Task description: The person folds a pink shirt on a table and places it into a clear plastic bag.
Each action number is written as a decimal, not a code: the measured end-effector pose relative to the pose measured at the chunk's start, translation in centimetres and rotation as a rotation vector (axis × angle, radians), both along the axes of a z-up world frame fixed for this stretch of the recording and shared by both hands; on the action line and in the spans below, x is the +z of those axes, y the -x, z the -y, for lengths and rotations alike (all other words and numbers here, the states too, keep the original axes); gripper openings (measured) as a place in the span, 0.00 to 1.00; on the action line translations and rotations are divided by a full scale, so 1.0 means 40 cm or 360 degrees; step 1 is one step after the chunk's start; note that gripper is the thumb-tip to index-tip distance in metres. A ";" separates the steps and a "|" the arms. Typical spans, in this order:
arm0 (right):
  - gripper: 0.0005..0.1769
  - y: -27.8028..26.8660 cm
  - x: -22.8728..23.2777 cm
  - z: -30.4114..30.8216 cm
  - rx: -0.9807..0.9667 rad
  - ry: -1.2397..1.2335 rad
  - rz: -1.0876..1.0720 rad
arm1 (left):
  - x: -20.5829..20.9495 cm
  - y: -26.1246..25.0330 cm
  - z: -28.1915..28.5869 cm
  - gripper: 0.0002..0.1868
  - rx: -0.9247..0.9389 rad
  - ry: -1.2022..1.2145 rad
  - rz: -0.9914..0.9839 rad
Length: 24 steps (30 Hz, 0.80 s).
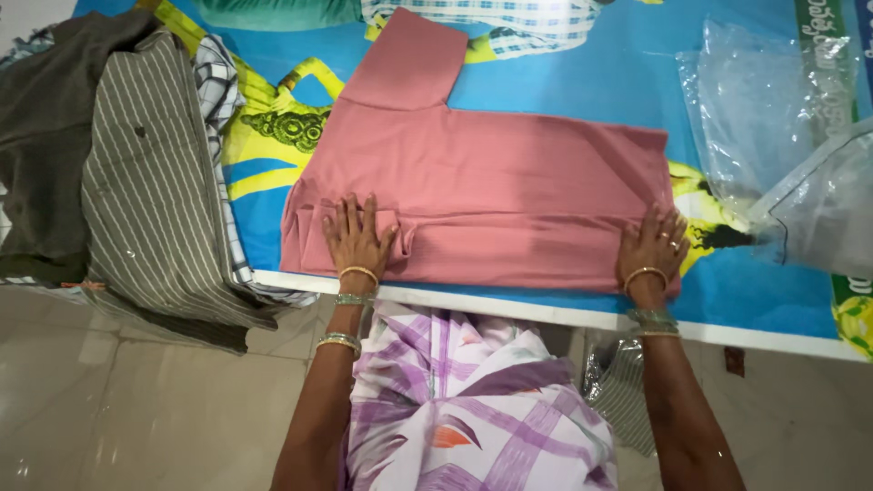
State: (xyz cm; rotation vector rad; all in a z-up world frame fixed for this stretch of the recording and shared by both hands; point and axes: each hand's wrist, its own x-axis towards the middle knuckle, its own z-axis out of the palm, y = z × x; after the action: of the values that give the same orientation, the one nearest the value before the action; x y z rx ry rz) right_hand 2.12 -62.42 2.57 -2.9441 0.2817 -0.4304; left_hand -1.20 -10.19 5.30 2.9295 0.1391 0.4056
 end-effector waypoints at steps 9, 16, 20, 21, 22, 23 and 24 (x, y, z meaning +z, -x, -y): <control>0.26 -0.080 0.093 0.015 -0.0004 -0.0161 0.0029 | 0.031 -0.043 -0.027 0.31 0.0168 0.0088 -0.0195; 0.31 -0.252 0.071 -0.040 0.0397 -0.0196 0.0122 | -0.034 -0.311 0.003 0.26 -0.0695 0.0160 0.0015; 0.35 -0.285 0.018 -0.064 0.0691 0.0058 0.0014 | -0.066 -0.376 0.103 0.30 -0.0701 0.0013 0.0065; 0.37 -0.297 0.012 -0.043 0.0683 0.0115 0.0001 | -0.066 -0.384 0.100 0.29 -0.0641 -0.0025 0.0014; 0.38 -0.315 0.011 -0.014 0.0640 0.0161 -0.0008 | -0.067 -0.392 0.096 0.29 -0.0577 -0.0063 -0.0036; 0.39 -0.340 0.015 0.018 0.0588 0.0194 -0.0017 | -0.067 -0.406 0.085 0.29 -0.0575 -0.0065 -0.0039; 0.40 -0.369 0.019 0.041 0.0436 0.0136 -0.0114 | -0.066 -0.430 0.068 0.28 -0.0425 -0.0150 0.0034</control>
State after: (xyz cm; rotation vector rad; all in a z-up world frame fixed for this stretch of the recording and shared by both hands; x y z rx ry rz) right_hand 16.89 -64.08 3.31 -3.0230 -0.1354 -0.3061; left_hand 16.00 -12.90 2.67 2.9768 -0.2789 0.4102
